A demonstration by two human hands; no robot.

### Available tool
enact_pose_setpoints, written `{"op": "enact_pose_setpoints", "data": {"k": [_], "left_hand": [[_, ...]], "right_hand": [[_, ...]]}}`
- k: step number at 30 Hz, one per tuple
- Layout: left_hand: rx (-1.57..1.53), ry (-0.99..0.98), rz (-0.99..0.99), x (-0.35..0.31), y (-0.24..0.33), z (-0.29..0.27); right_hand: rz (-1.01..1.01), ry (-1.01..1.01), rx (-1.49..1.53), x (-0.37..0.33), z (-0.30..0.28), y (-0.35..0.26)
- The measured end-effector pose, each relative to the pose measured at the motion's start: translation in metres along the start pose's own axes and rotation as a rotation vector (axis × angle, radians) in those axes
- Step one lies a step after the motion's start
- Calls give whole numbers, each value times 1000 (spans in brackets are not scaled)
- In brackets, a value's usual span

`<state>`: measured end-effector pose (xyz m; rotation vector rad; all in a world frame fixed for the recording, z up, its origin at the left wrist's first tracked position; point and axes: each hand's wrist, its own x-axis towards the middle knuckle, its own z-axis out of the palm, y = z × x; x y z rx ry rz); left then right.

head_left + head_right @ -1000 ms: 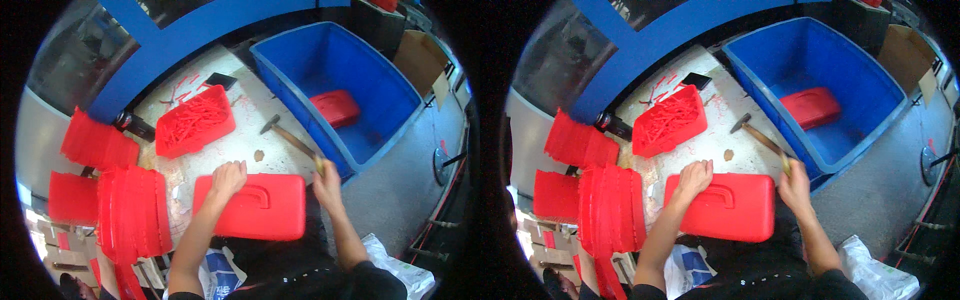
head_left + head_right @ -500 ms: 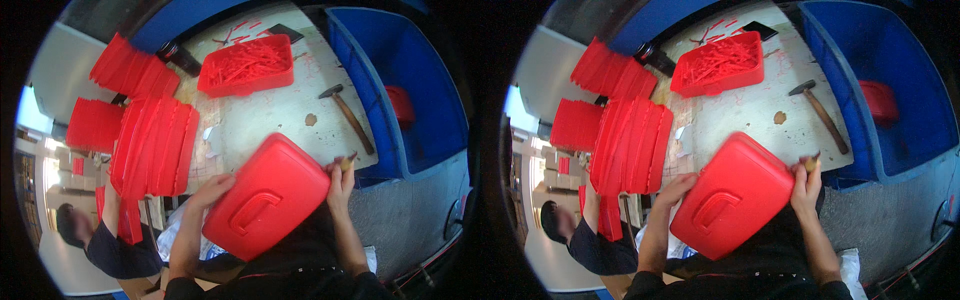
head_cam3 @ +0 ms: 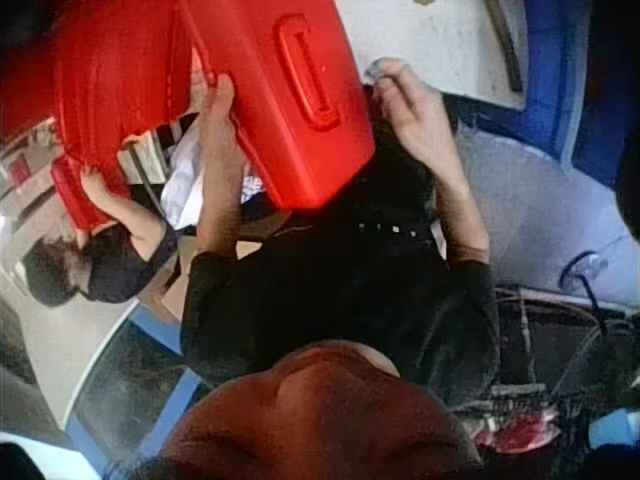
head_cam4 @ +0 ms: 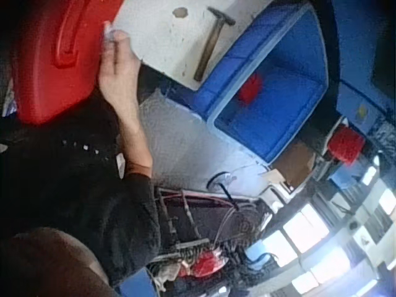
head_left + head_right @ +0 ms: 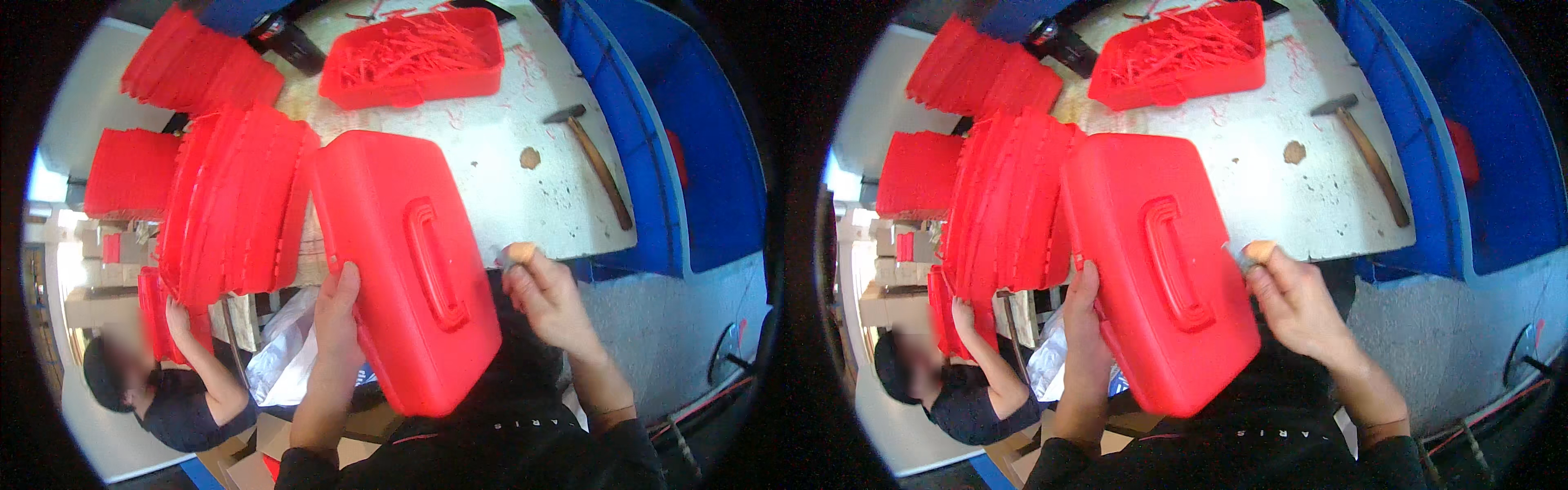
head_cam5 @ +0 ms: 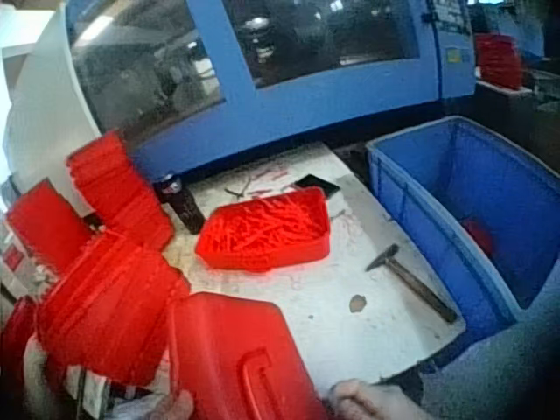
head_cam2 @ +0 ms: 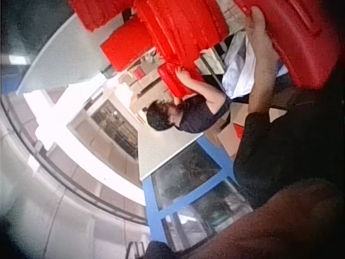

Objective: The person repeatedly picks red plastic containers from a stack, uses a small handheld tool to scrape and trim excess plastic burrs from the edges and corners, then places the containers into a blue bin. The process is repeated for multiple units.

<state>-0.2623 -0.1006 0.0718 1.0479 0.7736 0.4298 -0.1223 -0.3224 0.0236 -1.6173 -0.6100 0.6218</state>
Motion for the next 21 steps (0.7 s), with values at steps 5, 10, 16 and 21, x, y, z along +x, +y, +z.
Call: {"op": "enact_pose_setpoints", "data": {"k": [5, 10, 16, 21], "left_hand": [[88, -80, 39, -22, -19, 3], [42, -111, 58, -33, -27, 1], [-17, -109, 47, -33, -30, -5], [-34, -120, 47, -33, -29, -8]], "right_hand": [[-1, -20, -173, 0, 19, 3], [-2, 11, -215, 5, 30, -1], [-60, 42, -288, 6, 37, 2], [-37, 51, -352, 5, 39, -2]]}}
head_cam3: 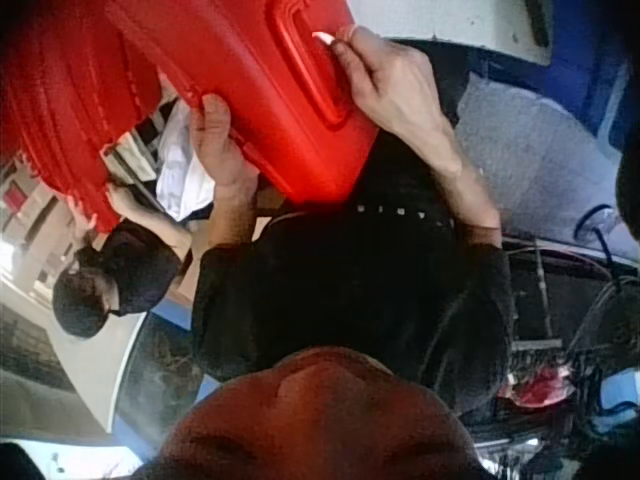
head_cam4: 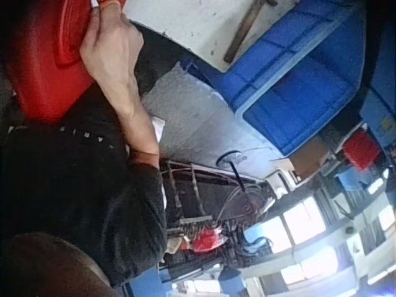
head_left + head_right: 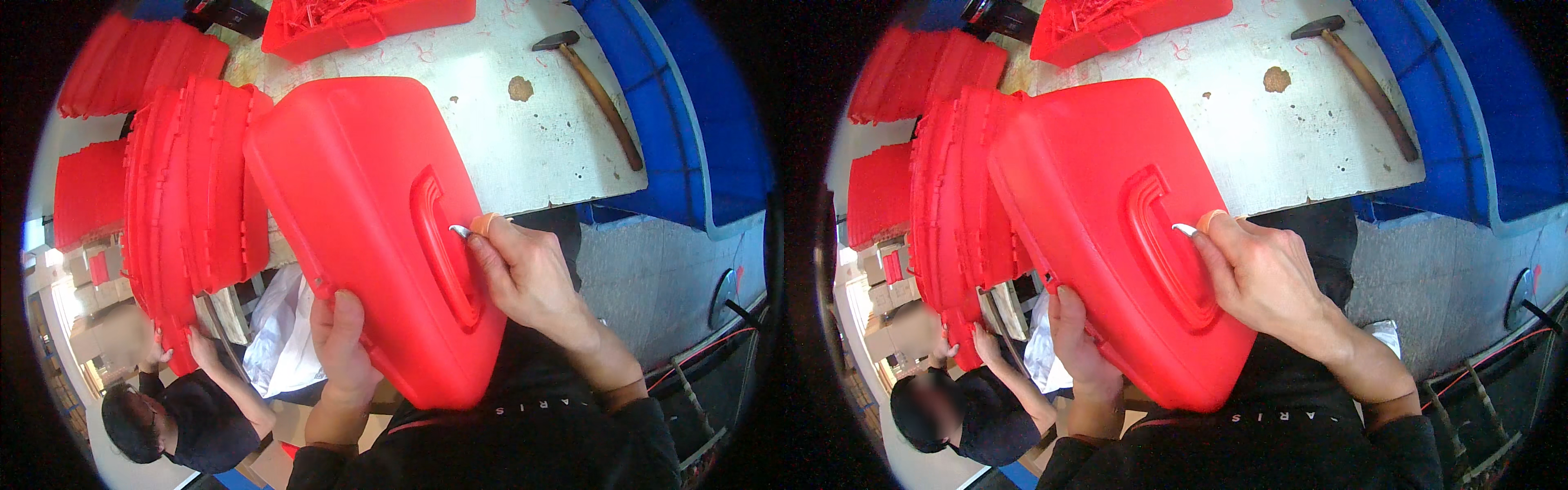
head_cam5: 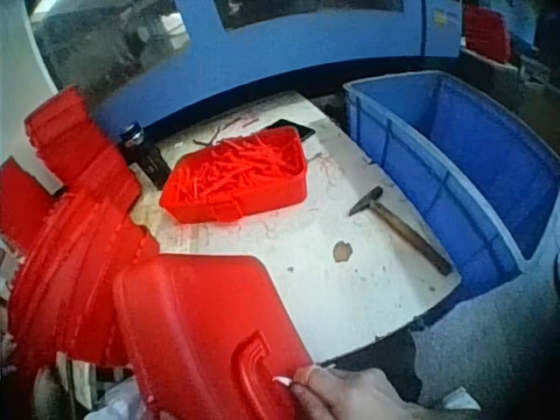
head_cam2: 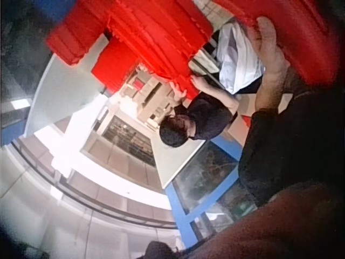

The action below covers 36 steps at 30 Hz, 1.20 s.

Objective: The person repeatedly picks red plastic containers from a stack, uses a small handheld tool to scrape and trim excess plastic burrs from the edges and corners, then places the containers into a blue bin. The process is repeated for multiple units.

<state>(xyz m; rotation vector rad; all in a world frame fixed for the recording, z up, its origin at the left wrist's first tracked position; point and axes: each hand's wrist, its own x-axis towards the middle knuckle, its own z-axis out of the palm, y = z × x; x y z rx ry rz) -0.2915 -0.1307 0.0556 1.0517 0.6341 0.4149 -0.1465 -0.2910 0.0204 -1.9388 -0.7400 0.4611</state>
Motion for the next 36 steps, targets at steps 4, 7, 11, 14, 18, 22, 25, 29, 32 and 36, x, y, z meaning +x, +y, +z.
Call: {"op": "enact_pose_setpoints", "data": {"k": [4, 7, 11, 14, 18, 22, 25, 29, 32, 36], "left_hand": [[22, 0, -3, 0, 1, 3], [40, 41, -4, -1, 1, 4], [24, 29, -20, -4, 0, -2], [-11, 54, -6, -5, -1, -5], [69, 19, 19, -2, 0, -1], [282, -69, 144, 0, 32, -1], [562, -68, 377, -11, 99, -5], [640, 466, 1158, -28, 199, 26], [1110, 406, 918, -35, 310, 49], [1784, 78, 984, 52, 355, 1]], "right_hand": [[8, -11, -17, -5, 0, 0], [18, -8, -7, -11, 3, 4], [-15, -6, 2, -21, 0, 1], [49, -59, 87, -28, -12, -7], [116, -18, 180, -26, -16, -6], [-111, 33, 127, -7, 5, 2], [-100, 187, 369, 16, -3, 10], [-29, 141, -541, 78, -21, 40], [-247, 332, -702, 81, -22, 64], [-247, 198, -391, 18, -62, 55]]}}
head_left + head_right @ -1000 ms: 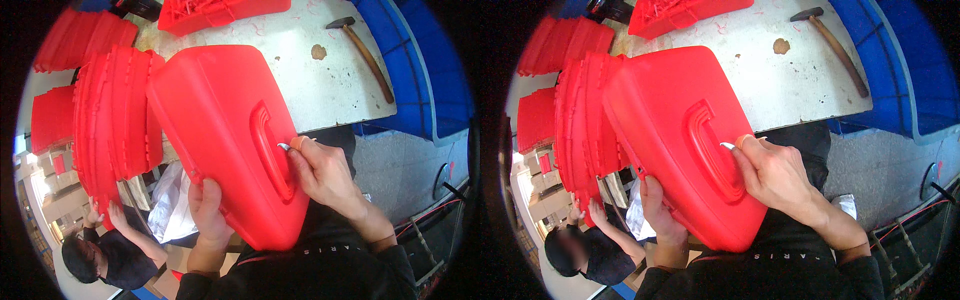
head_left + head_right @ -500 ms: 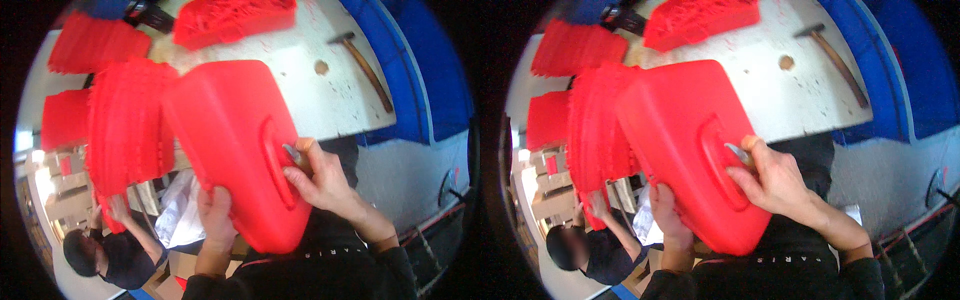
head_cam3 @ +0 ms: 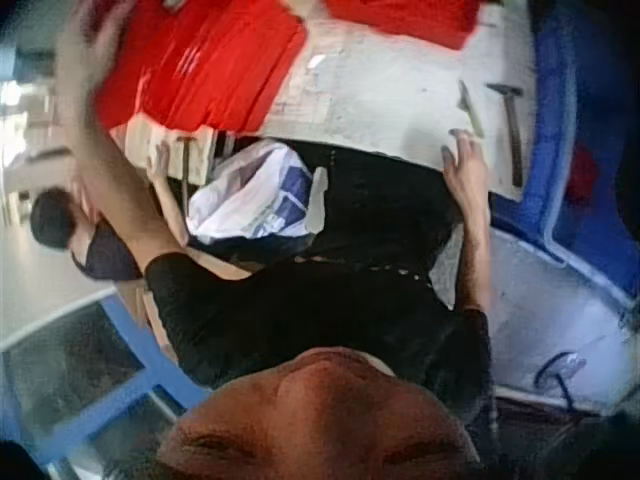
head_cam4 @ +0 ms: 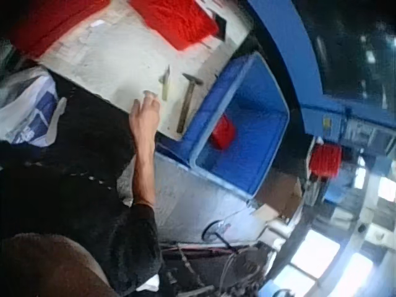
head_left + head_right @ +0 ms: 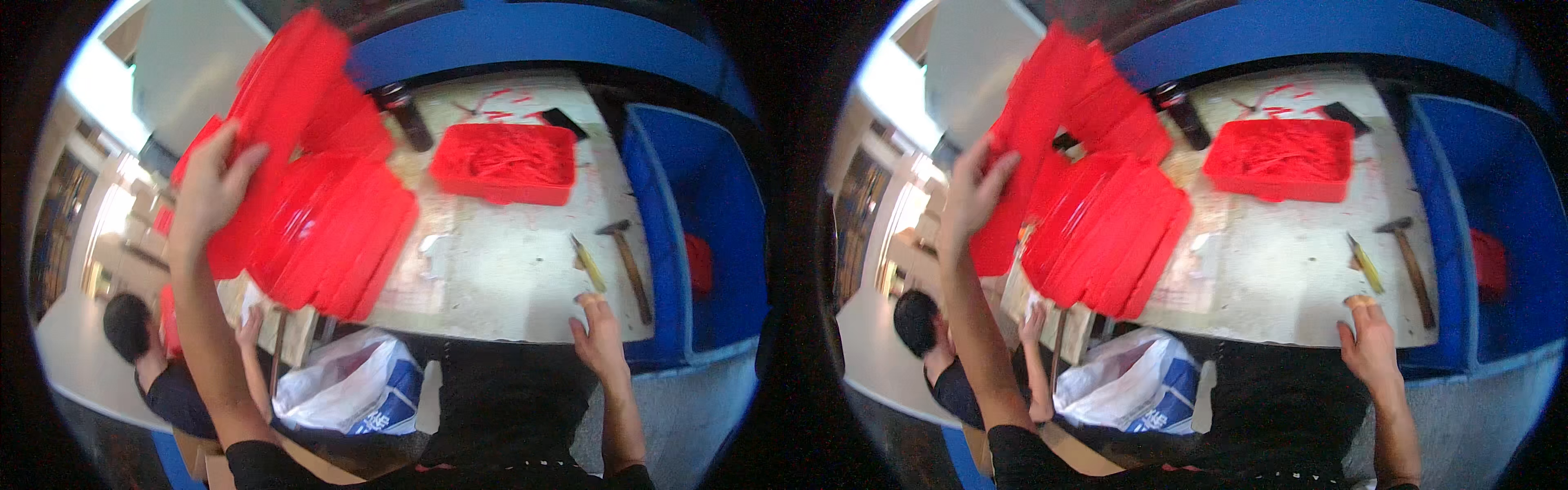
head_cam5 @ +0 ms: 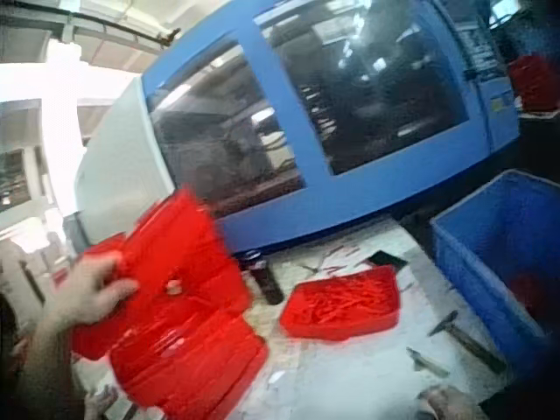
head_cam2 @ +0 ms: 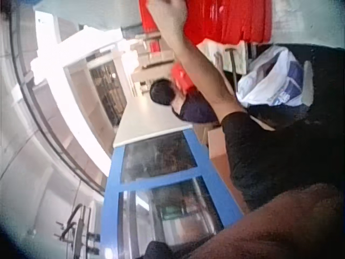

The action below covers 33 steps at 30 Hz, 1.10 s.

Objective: The person repeatedly picks red plastic containers from a stack, uses a small handheld tool to scrape and trim excess plastic burrs from the edges and corners, then places the containers into a blue bin. The process is repeated for multiple units.

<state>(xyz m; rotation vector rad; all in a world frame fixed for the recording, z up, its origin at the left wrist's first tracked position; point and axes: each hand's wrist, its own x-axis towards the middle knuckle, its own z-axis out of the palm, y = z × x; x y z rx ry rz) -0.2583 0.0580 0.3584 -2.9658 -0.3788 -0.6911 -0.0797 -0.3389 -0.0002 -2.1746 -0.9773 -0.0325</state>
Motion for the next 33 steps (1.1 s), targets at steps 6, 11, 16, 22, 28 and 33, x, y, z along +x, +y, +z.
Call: {"op": "enact_pose_setpoints", "data": {"k": [6, 11, 16, 22, 28, 33], "left_hand": [[558, -239, -158, -31, -159, 140], [116, -475, -590, -34, -181, 145], [236, -131, -409, -33, -81, 120], [-725, -1032, -502, -136, 54, 149], [-1386, -990, -395, -156, 147, 306], [-1462, -982, -150, -142, 193, 342]], "right_hand": [[16, 66, -63, -17, -183, 23], [161, -86, -650, 89, -229, 176], [274, -735, -1074, 123, -117, 387], [94, -776, -963, 24, -39, 522], [242, -809, -858, 39, -84, 500], [334, -555, -613, 105, -126, 402]]}}
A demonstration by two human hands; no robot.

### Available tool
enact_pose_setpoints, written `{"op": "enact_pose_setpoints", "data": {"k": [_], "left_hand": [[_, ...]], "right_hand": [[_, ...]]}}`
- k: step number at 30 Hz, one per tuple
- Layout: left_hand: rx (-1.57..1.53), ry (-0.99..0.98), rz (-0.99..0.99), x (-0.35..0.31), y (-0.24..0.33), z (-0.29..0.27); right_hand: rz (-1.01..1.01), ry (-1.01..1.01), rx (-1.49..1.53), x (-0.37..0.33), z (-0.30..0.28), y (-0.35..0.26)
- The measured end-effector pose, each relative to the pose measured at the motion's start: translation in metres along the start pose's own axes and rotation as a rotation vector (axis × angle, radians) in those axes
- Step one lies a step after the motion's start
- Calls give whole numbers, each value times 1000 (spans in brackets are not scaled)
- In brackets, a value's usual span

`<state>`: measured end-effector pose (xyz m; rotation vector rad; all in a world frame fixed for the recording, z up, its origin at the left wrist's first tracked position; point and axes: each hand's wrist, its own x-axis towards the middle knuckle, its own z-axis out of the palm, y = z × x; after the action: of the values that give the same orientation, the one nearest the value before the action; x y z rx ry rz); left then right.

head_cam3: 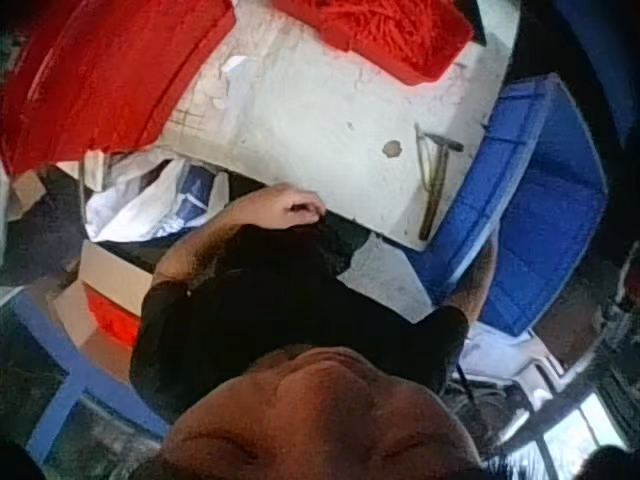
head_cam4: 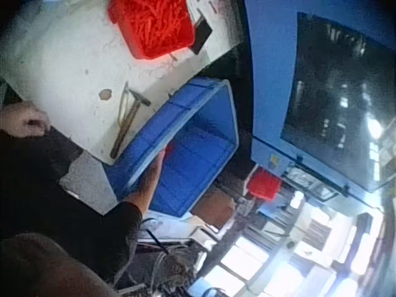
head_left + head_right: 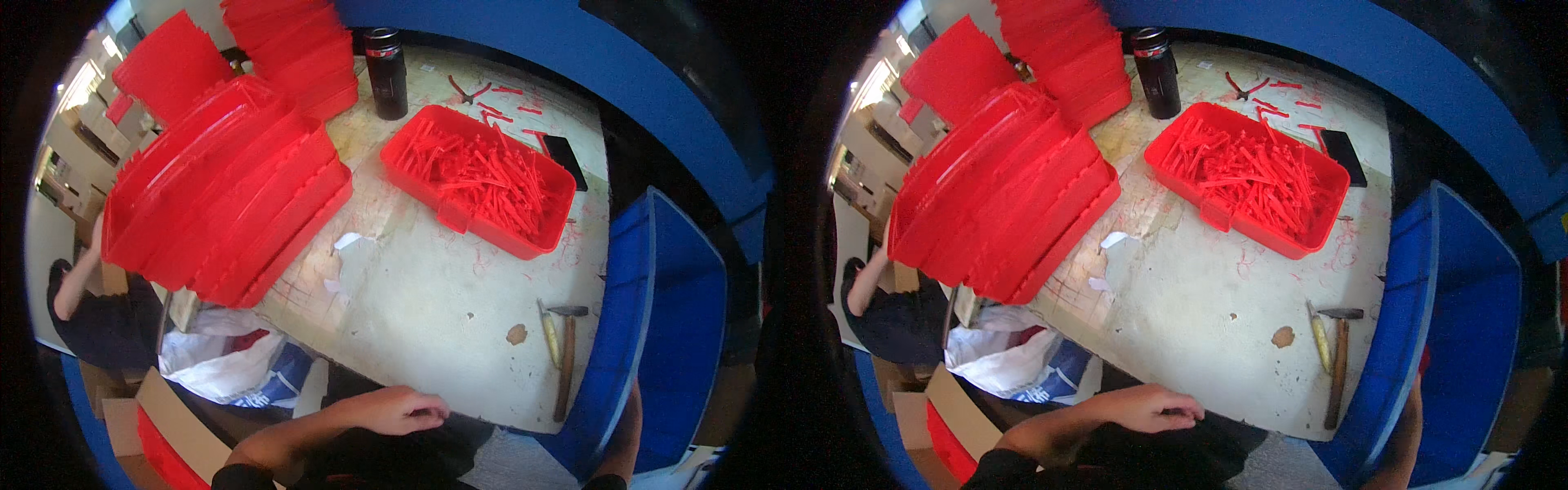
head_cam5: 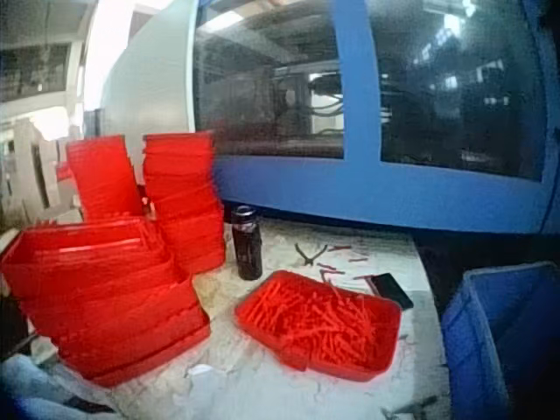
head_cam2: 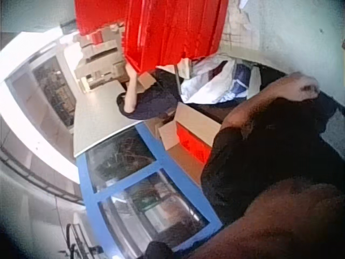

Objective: The person repeatedly picks red plastic containers from a stack, uses a small handheld tool to scrape and trim excess plastic burrs from the edges and corners, then places the containers into a blue bin. The process is repeated for multiple units.

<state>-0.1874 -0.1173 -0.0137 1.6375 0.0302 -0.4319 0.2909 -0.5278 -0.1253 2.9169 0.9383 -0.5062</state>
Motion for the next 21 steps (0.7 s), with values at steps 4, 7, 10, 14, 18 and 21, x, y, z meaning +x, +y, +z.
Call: {"op": "enact_pose_setpoints", "data": {"k": [4, 7, 10, 14, 18, 21], "left_hand": [[-1, 112, 170, 7, 20, -5], [-61, 233, 304, 4, 35, -10], [-33, 476, 527, -2, 49, -18], [18, 857, 639, -19, 51, -40], [-142, 1112, 659, -47, 20, -52], [60, 1083, 354, -72, -11, -53]], "right_hand": [[-55, 485, 488, -29, -140, -38], [-15, 1034, 535, -111, -230, -48], [-98, 1200, 608, -191, -265, -49], [-516, 1276, 928, -229, -195, -97], [-412, 772, 1845, -205, -18, -254], [-256, 201, 2250, -198, 61, -365]]}}
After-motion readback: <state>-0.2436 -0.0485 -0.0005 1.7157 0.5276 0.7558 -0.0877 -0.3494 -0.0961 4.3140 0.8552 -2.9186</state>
